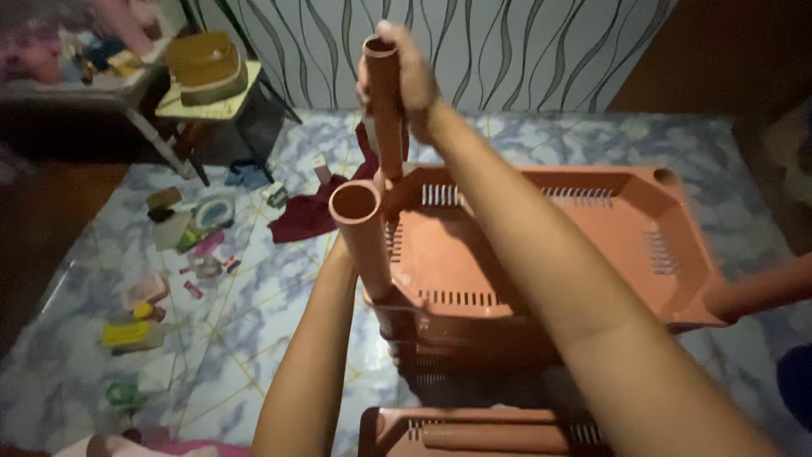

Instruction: The person assembles a multi-tiered plastic storage rack by inserting cylindrical legs into the corners of the trays and stacking them. They handle the trays and legs by hand, aligning and pressing the components together to form a stable structure.

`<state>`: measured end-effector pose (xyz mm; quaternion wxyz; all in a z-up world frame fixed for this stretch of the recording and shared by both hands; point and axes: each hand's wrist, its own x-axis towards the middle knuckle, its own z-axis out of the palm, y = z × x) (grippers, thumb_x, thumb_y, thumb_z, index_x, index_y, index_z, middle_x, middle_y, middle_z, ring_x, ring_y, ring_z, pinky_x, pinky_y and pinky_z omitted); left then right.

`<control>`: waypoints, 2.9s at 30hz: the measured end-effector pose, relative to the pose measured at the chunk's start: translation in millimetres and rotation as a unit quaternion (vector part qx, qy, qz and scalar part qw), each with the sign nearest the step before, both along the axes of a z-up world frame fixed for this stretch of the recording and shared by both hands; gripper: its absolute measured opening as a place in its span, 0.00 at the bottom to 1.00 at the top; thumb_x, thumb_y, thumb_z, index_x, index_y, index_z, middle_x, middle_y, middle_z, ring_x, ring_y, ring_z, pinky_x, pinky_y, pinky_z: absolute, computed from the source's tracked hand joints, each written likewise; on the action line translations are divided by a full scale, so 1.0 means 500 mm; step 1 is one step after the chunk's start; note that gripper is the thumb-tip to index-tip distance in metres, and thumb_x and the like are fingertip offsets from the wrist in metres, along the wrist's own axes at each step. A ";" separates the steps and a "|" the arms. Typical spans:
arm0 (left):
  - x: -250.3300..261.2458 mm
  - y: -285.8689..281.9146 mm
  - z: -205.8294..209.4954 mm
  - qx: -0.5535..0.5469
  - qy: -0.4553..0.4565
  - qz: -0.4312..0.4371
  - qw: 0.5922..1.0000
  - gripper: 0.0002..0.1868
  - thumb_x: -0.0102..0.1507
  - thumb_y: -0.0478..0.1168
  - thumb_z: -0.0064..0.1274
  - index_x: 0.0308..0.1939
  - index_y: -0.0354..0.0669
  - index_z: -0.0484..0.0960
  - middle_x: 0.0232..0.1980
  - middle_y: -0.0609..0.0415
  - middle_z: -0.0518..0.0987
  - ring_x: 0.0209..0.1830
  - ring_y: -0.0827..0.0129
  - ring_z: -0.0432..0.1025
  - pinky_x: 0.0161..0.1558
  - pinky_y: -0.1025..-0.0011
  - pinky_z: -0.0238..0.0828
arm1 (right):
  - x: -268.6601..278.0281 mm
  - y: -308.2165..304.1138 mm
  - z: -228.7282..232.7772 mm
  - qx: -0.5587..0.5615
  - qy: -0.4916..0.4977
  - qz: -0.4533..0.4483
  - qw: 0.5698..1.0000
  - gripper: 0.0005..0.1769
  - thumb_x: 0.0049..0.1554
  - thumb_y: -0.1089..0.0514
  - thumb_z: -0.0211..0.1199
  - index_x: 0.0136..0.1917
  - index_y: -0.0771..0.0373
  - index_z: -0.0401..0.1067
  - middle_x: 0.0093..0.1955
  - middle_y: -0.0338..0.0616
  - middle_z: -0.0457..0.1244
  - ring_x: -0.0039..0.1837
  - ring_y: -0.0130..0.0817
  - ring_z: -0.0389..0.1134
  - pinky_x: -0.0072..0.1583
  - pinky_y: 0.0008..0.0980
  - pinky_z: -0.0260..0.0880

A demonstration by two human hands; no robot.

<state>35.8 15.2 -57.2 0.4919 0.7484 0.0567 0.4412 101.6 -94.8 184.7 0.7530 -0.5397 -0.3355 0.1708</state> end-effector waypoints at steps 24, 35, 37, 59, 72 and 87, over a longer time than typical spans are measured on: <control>-0.004 0.017 -0.019 -0.162 0.172 -0.159 0.959 0.20 0.70 0.57 0.44 0.47 0.43 0.68 0.27 0.58 0.69 0.22 0.75 0.63 0.23 0.70 0.61 | 0.014 -0.009 -0.012 0.055 0.014 0.036 0.998 0.26 0.62 0.38 0.44 0.39 0.60 0.67 0.31 0.45 0.62 0.33 0.38 0.66 0.40 0.39 0.70; 0.018 0.057 -0.137 -0.102 0.091 -0.208 0.969 0.19 0.71 0.54 0.47 0.47 0.41 0.67 0.37 0.54 0.72 0.37 0.72 0.68 0.37 0.68 0.70 | -0.026 0.002 0.003 0.040 -0.053 0.064 0.996 0.29 0.64 0.35 0.38 0.37 0.58 0.65 0.29 0.44 0.59 0.30 0.32 0.59 0.33 0.34 0.61; 0.071 0.047 -0.075 -0.076 0.101 -0.140 0.982 0.19 0.73 0.54 0.47 0.42 0.40 0.71 0.36 0.54 0.74 0.36 0.72 0.70 0.40 0.68 0.71 | -0.014 -0.005 0.027 0.056 -0.053 0.083 0.994 0.30 0.63 0.35 0.39 0.34 0.58 0.64 0.26 0.45 0.59 0.28 0.34 0.59 0.33 0.35 0.62; -0.050 -0.007 0.059 -0.121 0.099 -0.139 0.978 0.17 0.74 0.51 0.42 0.38 0.42 0.71 0.27 0.58 0.68 0.23 0.75 0.62 0.26 0.68 0.61 | 0.010 0.002 -0.026 0.081 -0.043 0.122 0.988 0.33 0.63 0.32 0.40 0.34 0.61 0.62 0.25 0.45 0.56 0.25 0.34 0.53 0.30 0.33 0.56; -0.069 -0.046 0.138 -0.030 0.133 -0.066 0.988 0.19 0.76 0.49 0.41 0.37 0.40 0.74 0.29 0.55 0.72 0.26 0.72 0.64 0.29 0.67 0.63 | -0.010 0.072 -0.065 0.150 -0.025 -0.259 0.954 0.34 0.63 0.30 0.41 0.32 0.59 0.64 0.22 0.40 0.57 0.22 0.27 0.58 0.23 0.30 0.57; -0.063 -0.032 0.142 -0.034 0.165 -0.149 0.974 0.21 0.75 0.52 0.38 0.41 0.40 0.75 0.33 0.54 0.74 0.31 0.72 0.66 0.34 0.67 0.65 | -0.026 0.007 -0.010 0.098 0.054 -0.025 0.993 0.29 0.63 0.32 0.49 0.38 0.58 0.69 0.29 0.39 0.61 0.30 0.30 0.63 0.35 0.32 0.63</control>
